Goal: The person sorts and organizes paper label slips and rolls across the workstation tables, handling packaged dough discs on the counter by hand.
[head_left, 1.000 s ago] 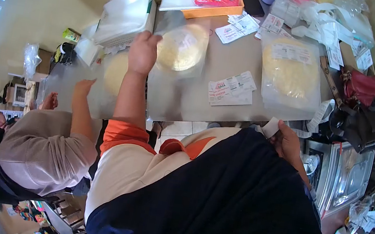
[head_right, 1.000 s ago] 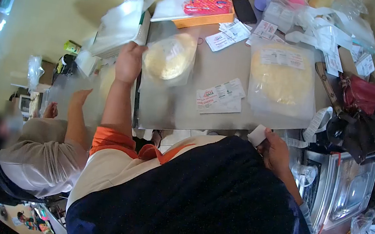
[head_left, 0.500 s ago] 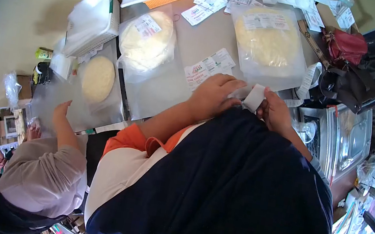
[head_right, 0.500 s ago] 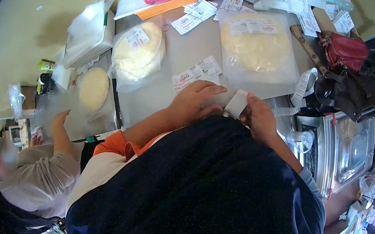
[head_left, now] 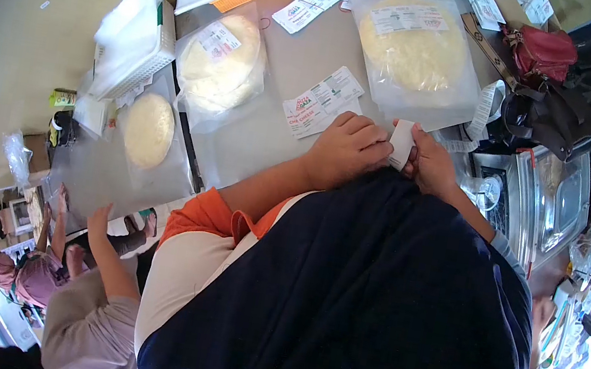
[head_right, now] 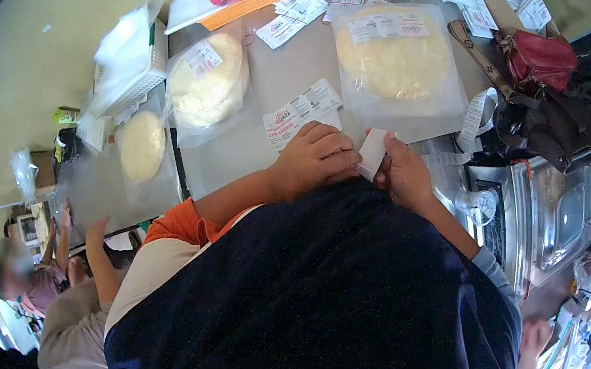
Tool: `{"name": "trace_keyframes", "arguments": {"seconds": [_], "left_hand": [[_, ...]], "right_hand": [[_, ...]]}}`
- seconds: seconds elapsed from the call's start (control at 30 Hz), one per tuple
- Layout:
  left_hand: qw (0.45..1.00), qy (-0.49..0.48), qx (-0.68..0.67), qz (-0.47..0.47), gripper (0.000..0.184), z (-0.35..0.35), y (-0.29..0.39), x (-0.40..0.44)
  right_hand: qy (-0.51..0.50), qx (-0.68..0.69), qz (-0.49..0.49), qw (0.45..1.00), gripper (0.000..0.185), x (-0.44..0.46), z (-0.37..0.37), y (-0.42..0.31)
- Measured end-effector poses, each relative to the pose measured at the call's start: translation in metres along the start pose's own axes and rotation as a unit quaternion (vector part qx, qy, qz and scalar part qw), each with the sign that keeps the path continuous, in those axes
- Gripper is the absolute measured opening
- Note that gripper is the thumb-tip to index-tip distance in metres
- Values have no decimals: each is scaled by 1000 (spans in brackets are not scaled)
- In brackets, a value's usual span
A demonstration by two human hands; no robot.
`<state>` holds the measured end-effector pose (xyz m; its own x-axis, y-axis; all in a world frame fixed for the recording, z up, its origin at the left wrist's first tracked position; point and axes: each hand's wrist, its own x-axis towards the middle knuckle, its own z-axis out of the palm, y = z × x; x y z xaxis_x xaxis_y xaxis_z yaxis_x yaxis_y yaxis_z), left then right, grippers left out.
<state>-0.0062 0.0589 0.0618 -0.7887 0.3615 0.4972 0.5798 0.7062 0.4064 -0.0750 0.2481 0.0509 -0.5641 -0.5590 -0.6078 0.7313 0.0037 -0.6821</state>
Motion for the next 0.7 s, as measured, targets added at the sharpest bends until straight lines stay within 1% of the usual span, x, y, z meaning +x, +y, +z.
{"name": "trace_keyframes", "arguments": {"seconds": [0.2, 0.3, 0.37, 0.4, 0.47, 0.5, 0.57, 0.6, 0.63, 0.7], "left_hand": [[998, -12, 45, 31, 22, 2, 1, 1], [998, -13, 55, 38, 21, 1, 1, 0], [996, -28, 69, 56, 20, -5, 1, -1], [997, -23, 54, 55, 19, -8, 1, -1], [998, -14, 24, 54, 16, -12, 0, 0], [1000, 11, -7, -26, 15, -11, -2, -3], [979, 60, -71, -183, 14, -2, -12, -13], [948, 110, -76, -289, 12, 6, -24, -20], [902, 157, -81, -393, 12, 12, -38, -25], [827, 54, -97, -551, 17, 10, -68, -35]], "right_hand": [[48, -89, -18, 995, 43, 7, -1, 4], [13, -61, -21, 998, 41, 8, 0, 2], [27, -59, -4, 998, 40, 4, 3, -2], [33, -58, 4, 998, 40, 2, 4, -4], [36, 7, -2, 999, 39, 10, 0, 5], [37, 40, -5, 998, 38, 12, -1, 6], [40, 62, 5, 997, 37, 13, -5, 7], [41, 74, 10, 996, 37, 12, -6, 6], [41, 73, 14, 996, 37, 12, -8, 7], [37, 69, 20, 997, 37, 15, -12, 10]]}}
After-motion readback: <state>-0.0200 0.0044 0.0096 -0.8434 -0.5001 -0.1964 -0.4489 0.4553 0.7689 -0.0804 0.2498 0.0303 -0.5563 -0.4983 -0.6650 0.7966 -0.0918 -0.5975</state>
